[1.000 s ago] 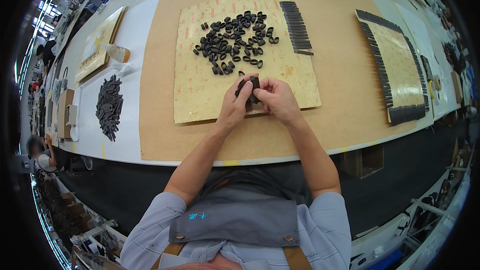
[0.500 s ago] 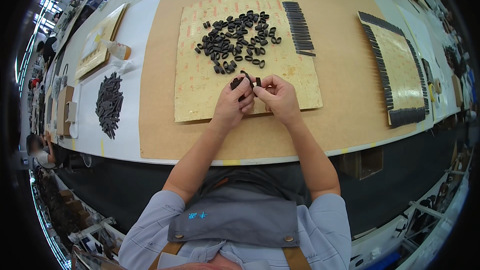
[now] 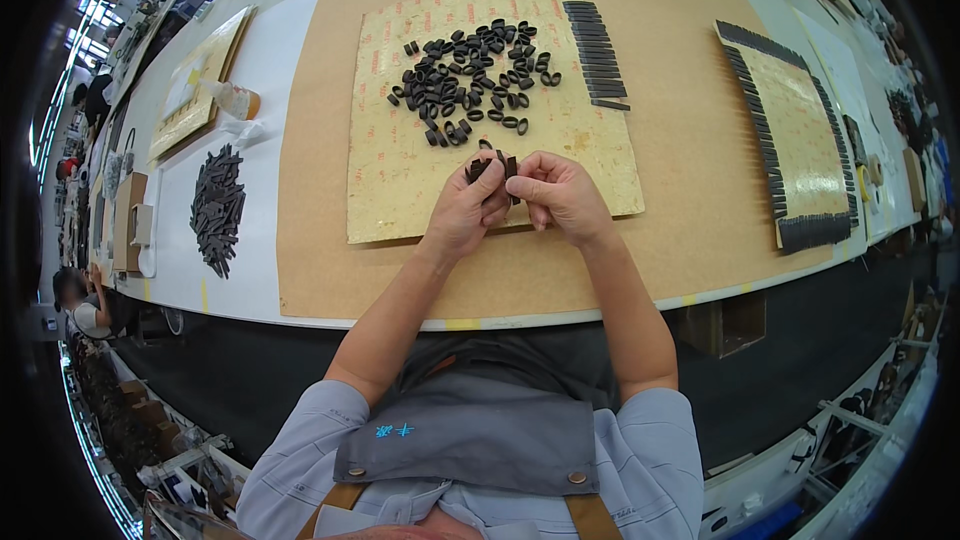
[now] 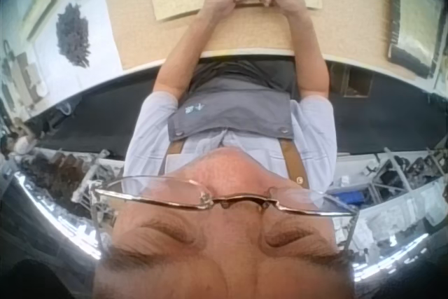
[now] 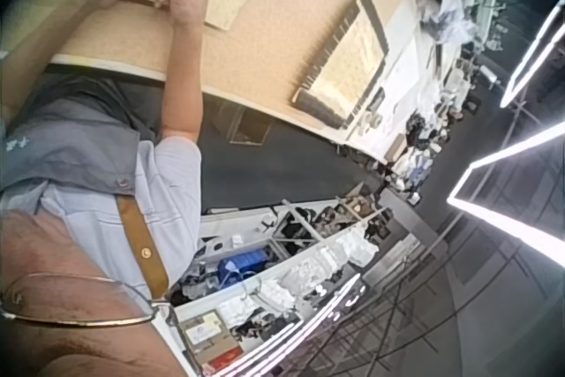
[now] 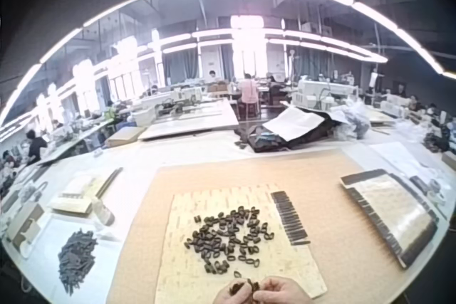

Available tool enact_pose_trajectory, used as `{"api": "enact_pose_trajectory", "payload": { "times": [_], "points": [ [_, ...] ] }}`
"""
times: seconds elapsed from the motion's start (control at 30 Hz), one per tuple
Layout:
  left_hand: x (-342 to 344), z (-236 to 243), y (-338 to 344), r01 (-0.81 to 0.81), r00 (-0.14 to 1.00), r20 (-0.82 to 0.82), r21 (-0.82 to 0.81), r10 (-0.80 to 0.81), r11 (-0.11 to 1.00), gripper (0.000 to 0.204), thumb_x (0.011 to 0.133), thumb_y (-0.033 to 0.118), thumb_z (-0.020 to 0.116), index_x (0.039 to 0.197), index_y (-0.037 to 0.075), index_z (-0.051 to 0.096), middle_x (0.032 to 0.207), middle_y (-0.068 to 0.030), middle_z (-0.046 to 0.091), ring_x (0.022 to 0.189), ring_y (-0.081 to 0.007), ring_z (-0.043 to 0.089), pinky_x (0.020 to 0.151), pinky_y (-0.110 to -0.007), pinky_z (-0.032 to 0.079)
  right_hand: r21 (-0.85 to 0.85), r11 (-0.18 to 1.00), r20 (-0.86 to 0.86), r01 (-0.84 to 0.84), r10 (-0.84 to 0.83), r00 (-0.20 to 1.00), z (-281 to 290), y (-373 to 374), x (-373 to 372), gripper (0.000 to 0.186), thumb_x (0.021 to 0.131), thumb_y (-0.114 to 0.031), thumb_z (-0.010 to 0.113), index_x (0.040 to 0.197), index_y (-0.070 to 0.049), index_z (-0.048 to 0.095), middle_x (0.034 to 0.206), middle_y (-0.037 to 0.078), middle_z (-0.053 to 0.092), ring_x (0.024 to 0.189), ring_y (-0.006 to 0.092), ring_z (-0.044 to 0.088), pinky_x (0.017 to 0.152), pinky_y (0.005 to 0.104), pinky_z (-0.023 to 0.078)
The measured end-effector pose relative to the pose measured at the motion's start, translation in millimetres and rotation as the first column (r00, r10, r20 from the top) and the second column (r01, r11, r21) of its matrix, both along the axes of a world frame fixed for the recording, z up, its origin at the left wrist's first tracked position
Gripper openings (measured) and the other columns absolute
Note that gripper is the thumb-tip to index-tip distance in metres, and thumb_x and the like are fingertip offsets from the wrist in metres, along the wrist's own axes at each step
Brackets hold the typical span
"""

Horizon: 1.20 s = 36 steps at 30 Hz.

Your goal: The person is inspecting and picking up small black oval hardware components from a board and placing them into a strip.

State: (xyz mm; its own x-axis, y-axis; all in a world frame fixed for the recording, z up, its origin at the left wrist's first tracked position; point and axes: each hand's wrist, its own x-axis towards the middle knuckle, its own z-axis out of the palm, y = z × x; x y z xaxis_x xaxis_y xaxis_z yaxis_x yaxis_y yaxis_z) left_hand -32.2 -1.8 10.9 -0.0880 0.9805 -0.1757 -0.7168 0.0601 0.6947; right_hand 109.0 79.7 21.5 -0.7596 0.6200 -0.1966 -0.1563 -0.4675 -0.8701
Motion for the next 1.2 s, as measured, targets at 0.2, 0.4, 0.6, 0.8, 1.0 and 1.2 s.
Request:
{"api": "enact_pose_trajectory", "payload": {
  "times": [0.2,0.4,0.6,0.8,1.0,1.2],
  "points": [
    [0.0,2.6,-1.6,0.033,0.992,-0.12,0.032,-0.029,0.999,0.023,0.093,0.026,0.057,0.103,0.005,0.055,0.063,0.0068,0.042,0.046,-0.0014,0.03,0.041,-0.017,0.026,0.058,0.996,0.051,0.073,-0.076,0.996,2.1,-4.2,-5.1,0.014,0.08,-0.006,0.07,0.08,-0.005,0.056,0.063,-0.003,0.054,0.043,0.0014,0.044,0.037,0.0154,0.034],
    [0.0,-0.2,-1.3,-0.043,0.999,-0.02,0.06,0.044,0.997,0.033,0.093,0.035,0.056,0.105,0.004,0.056,0.064,0.0064,0.043,0.046,-0.0013,0.032,0.042,-0.016,0.027,0.085,0.993,0.054,0.076,-0.081,0.995,5.5,-3.4,-0.3,0.015,0.08,-0.007,0.071,0.08,-0.005,0.056,0.064,-0.002,0.055,0.043,0.0014,0.044,0.038,0.0149,0.034],
    [5.9,13.0,-4.8,-0.143,0.932,-0.344,-0.064,0.113,0.988,0.019,0.095,0.023,0.051,0.094,0.007,0.061,0.067,0.0067,0.048,0.051,-0.0006,0.038,0.043,-0.016,0.028,0.22,0.975,0.156,0.008,-0.043,0.987,1.7,-9.8,-9.6,0.016,0.08,-0.011,0.071,0.081,-0.005,0.056,0.067,0.0,0.058,0.047,0.0011,0.047,0.04,0.015,0.035],
    [4.6,-3.9,6.3,-0.265,0.916,-0.299,0.047,0.267,0.963,0.026,0.096,0.026,0.048,0.09,0.002,0.057,0.074,-0.0006,0.052,0.055,-0.0067,0.043,0.052,-0.022,0.038,0.702,0.607,0.324,0.373,-0.739,0.591,7.4,64.7,28.0,0.027,0.082,-0.021,0.067,0.09,0.004,0.061,0.065,0.004,0.059,0.048,0.0091,0.053,0.043,0.0224,0.043],
    [2.6,4.6,-0.8,-0.088,0.988,-0.127,0.019,0.089,0.996,0.024,0.097,0.023,0.045,0.095,0.0,0.051,0.066,0.0,0.041,0.055,-0.0098,0.043,0.053,-0.025,0.04,0.513,0.824,0.525,0.241,-0.523,0.671,-7.3,135.5,48.7,0.037,0.08,-0.025,0.07,0.092,0.009,0.064,0.069,0.008,0.062,0.05,0.0116,0.055,0.043,0.0234,0.045],
    [4.8,4.4,-0.3,-0.027,0.992,-0.121,-0.021,0.024,0.999,0.025,0.097,0.025,0.046,0.097,0.0,0.05,0.065,0.0017,0.038,0.053,-0.0078,0.039,0.051,-0.023,0.037,0.36,0.857,0.512,0.369,-0.512,0.69,-20.6,170.2,38.7,0.026,0.08,-0.019,0.069,0.088,0.006,0.065,0.068,0.007,0.062,0.05,0.0109,0.055,0.042,0.0226,0.046]
  ]
}}
